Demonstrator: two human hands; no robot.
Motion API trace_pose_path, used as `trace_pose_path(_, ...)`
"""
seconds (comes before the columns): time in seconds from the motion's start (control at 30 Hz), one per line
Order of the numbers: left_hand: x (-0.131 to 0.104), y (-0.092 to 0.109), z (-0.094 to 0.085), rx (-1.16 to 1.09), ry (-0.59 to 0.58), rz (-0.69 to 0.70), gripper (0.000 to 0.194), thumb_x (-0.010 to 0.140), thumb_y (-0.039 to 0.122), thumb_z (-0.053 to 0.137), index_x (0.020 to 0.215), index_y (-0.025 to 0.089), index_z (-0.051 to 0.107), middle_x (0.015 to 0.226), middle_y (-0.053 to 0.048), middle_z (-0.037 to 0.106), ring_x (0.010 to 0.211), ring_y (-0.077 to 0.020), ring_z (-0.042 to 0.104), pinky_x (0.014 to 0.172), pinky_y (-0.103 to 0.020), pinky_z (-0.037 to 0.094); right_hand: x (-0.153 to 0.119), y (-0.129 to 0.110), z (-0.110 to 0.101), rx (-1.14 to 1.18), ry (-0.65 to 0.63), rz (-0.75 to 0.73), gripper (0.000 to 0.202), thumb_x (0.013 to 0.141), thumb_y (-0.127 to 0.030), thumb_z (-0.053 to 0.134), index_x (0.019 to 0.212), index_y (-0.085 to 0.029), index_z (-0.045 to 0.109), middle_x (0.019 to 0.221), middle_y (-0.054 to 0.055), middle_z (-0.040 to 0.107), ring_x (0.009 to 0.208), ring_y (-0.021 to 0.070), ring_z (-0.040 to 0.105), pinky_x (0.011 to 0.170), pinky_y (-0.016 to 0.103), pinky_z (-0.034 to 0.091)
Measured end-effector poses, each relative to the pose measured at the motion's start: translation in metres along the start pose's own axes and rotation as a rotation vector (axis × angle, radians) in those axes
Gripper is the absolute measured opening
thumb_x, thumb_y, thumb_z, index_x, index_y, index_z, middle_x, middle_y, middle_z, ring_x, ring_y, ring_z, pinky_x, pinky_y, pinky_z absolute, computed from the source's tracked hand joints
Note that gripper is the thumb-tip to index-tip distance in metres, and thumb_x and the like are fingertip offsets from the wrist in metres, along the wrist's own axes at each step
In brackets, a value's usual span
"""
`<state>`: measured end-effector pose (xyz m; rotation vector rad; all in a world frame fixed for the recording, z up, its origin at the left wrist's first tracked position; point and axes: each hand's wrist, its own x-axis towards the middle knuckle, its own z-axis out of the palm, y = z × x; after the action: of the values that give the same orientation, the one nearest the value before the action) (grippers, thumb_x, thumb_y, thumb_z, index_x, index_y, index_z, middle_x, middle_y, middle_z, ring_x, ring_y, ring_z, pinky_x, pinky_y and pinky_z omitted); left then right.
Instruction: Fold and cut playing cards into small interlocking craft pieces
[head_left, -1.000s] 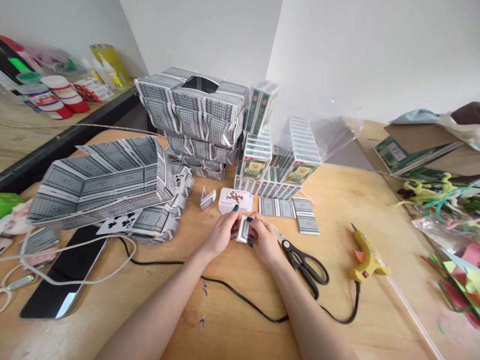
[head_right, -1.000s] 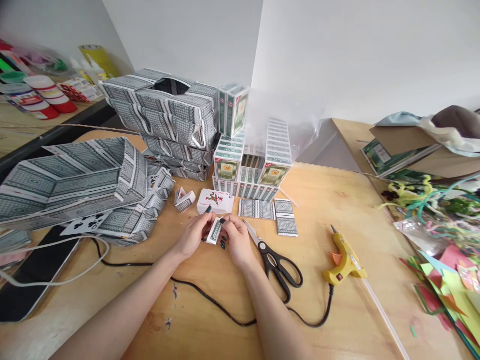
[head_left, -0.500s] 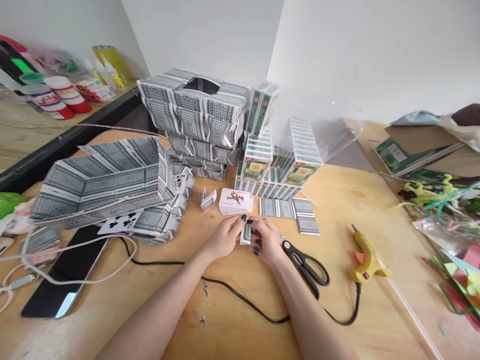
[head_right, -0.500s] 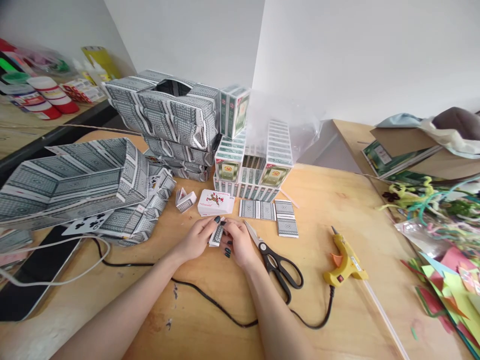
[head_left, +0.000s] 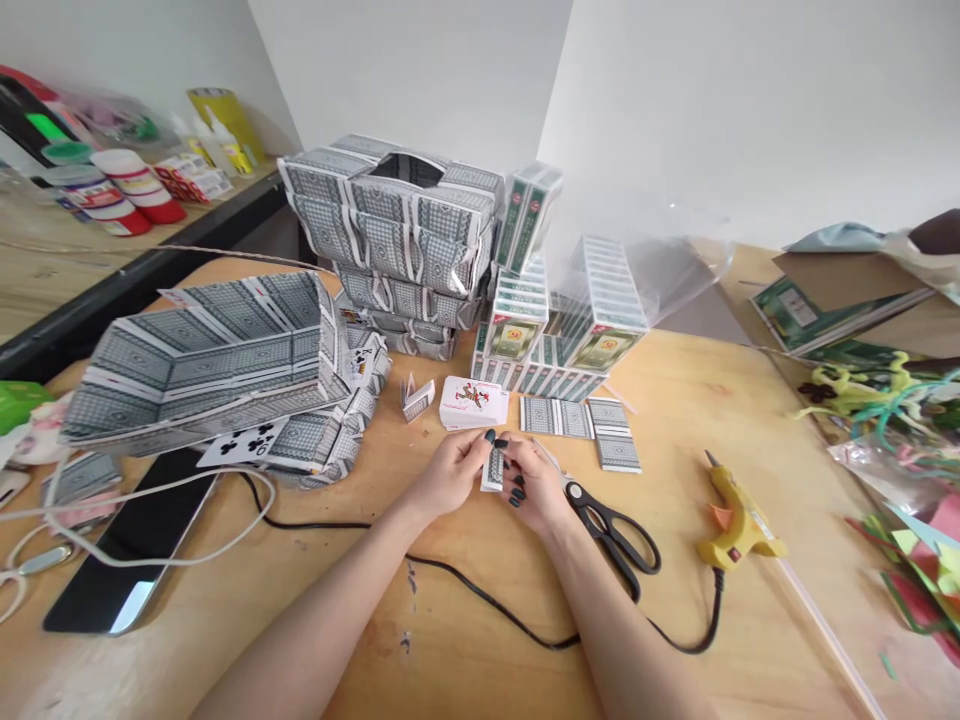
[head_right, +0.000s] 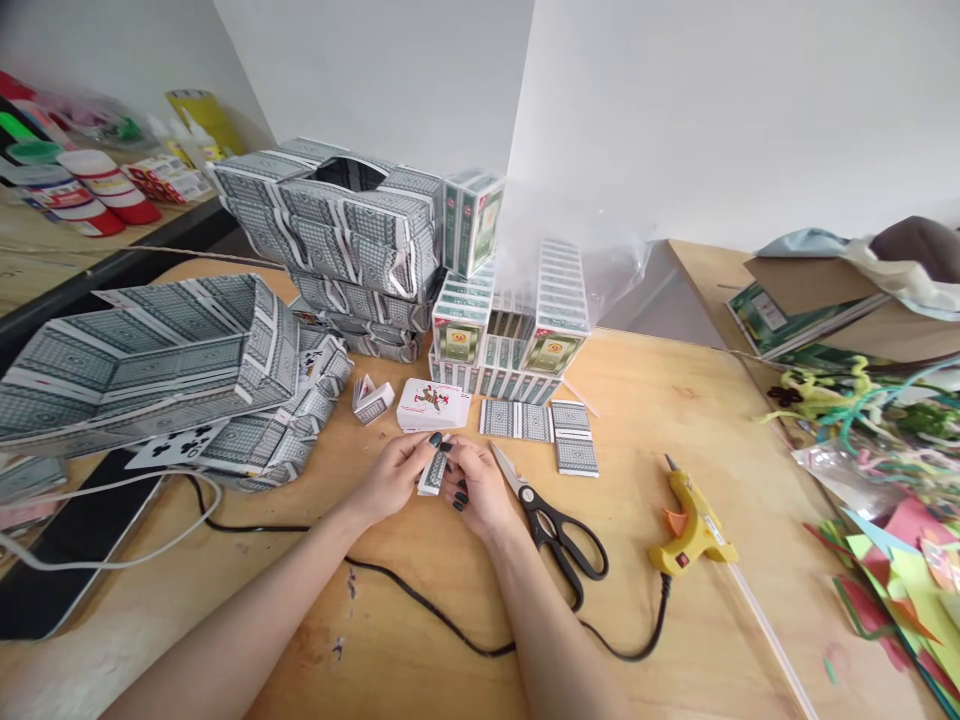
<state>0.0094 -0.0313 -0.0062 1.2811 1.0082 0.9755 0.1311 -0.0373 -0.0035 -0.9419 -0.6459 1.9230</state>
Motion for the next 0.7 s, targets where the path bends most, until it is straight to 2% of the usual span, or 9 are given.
trace_pose_path(0.23,0.0001,0.0003,-0.0016,-0.004,0.020,0.014,0.035,0.079,0.043,0.044,0.059,0.015,0.044,0.055,0.003,0.040,0.053,-0.0084,0.036,0.049,-0.021,0.031,-0.0022,0.0023,0.0069,-0.025,0.034,-0.074,0.033,0.069,-0.034,0.059,0.053,-0.020,0.033,0.042,-0.011,0.022,0.033,0.0035,0.017,0.032,0.017,0.016)
trace_pose_path(0.47,0.0013,0.0006,-0.0030,0.007,0.125,0.045,0.035,0.080,0.043,0.043,0.058,0.016,0.038,0.054,0.004,0.038,0.051,-0.0076,0.032,0.046,-0.020,0.028,-0.0040,0.0044,0.0061,-0.111,-0.053,-0.101,0.028,0.071,-0.036,0.056,0.054,-0.020,0.040,0.046,-0.005,0.034,0.039,0.0083,0.029,0.038,0.022,0.027)
trace_pose_path(0.7,-0.0003,0.0043,-0.0032,0.056,0.094,0.072,0.034,0.081,0.041,0.042,0.058,0.017,0.038,0.052,0.005,0.035,0.049,-0.0074,0.030,0.045,-0.020,0.026,-0.0019,0.0068,0.0043,-0.137,0.002,-0.100,0.025,0.070,-0.036,0.056,0.055,-0.021,0.043,0.048,-0.005,0.033,0.041,0.0089,0.027,0.038,0.022,0.027)
